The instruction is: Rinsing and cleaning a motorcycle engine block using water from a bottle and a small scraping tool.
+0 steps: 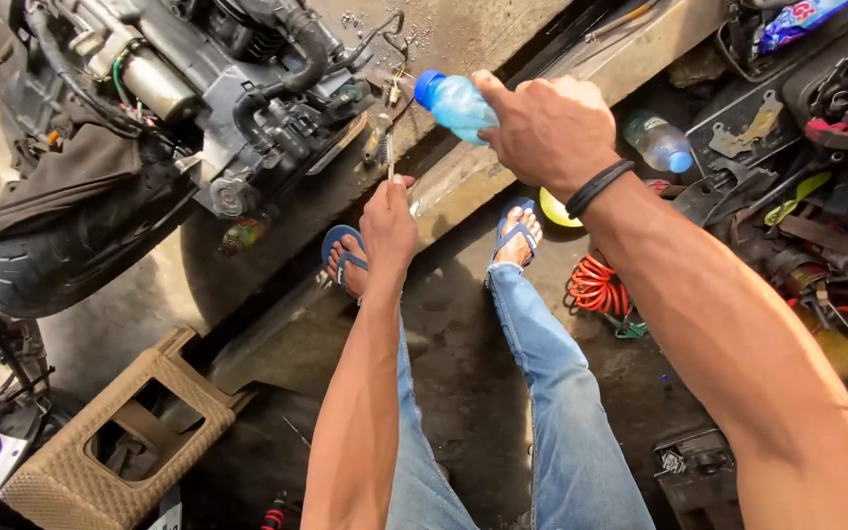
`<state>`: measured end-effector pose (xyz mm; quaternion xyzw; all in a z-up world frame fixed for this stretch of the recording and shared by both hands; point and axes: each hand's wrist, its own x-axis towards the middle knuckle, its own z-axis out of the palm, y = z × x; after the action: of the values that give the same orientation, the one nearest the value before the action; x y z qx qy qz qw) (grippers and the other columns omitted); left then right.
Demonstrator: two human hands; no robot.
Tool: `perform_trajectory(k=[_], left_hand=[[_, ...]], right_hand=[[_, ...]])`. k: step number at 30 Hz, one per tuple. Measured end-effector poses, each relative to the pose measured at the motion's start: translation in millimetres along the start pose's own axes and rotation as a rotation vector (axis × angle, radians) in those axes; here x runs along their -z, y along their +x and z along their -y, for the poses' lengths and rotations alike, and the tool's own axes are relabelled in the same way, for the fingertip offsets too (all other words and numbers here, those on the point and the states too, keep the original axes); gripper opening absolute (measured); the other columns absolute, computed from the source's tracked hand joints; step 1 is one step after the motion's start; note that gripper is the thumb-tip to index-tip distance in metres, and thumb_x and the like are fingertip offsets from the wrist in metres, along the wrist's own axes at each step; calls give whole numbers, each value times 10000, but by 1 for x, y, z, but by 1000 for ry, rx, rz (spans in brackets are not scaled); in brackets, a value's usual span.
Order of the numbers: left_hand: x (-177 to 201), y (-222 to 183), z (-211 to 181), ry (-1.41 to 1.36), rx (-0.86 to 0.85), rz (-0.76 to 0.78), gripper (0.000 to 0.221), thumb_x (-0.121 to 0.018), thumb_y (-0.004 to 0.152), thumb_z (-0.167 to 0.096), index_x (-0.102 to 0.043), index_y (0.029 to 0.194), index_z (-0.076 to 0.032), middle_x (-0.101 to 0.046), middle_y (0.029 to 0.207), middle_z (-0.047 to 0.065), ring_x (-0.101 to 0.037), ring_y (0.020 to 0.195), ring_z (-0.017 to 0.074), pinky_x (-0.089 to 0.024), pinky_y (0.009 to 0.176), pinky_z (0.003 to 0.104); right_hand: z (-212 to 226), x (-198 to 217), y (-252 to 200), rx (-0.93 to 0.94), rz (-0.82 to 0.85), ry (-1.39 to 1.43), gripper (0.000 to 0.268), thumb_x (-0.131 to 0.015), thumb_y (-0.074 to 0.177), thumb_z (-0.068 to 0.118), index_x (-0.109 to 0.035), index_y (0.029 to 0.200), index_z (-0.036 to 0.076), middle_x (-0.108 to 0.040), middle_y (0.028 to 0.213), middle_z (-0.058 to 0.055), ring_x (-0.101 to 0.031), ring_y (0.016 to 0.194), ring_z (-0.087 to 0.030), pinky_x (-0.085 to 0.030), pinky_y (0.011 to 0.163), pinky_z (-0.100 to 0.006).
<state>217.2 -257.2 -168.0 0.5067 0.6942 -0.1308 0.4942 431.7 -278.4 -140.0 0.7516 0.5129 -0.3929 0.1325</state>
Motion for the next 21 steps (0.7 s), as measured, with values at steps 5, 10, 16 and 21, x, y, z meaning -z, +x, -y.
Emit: perform_trajectory(k=[5,10,16,21], left_hand=[[-21,-1,16,42,18,-22,505,-294,997,-464,-719,1108,-216,-723,1060,72,-619,1019,289,-405,842,413],[-28,-4,18,33,-3,-69,494,-313,1002,-461,-720,1122,-210,-732,1027,52,-637,981,279,-419,826,412],[-34,-4,13,61,35,-69,507,-315,995,-488,-731,1113,-222,-716,952,67,-622,952,288,-409,819,420],[-37,-5,13,53,31,-68,504,-319,992,-469,-735,1112,-212,-710,943,57,-612,918,266,-402,791,414]], right_hand=[[-18,-17,0,35,58,154,613,-500,1083,436,-278,1610,213,-641,1105,-217,-686,817,-420,-568,538,-571],[-26,-28,-1,72,-52,153,585,-545,1070,455,-360,1562,198,-654,948,-198,-667,672,-405,-550,453,-532],[-39,-47,6,80,-166,-109,608,-563,1033,566,-428,1539,256,-573,613,-52,-552,500,-226,-506,448,-404],[-43,-45,7,130,-155,-173,632,-595,1006,581,-450,1511,229,-641,608,-64,-618,523,-276,-510,447,-415]])
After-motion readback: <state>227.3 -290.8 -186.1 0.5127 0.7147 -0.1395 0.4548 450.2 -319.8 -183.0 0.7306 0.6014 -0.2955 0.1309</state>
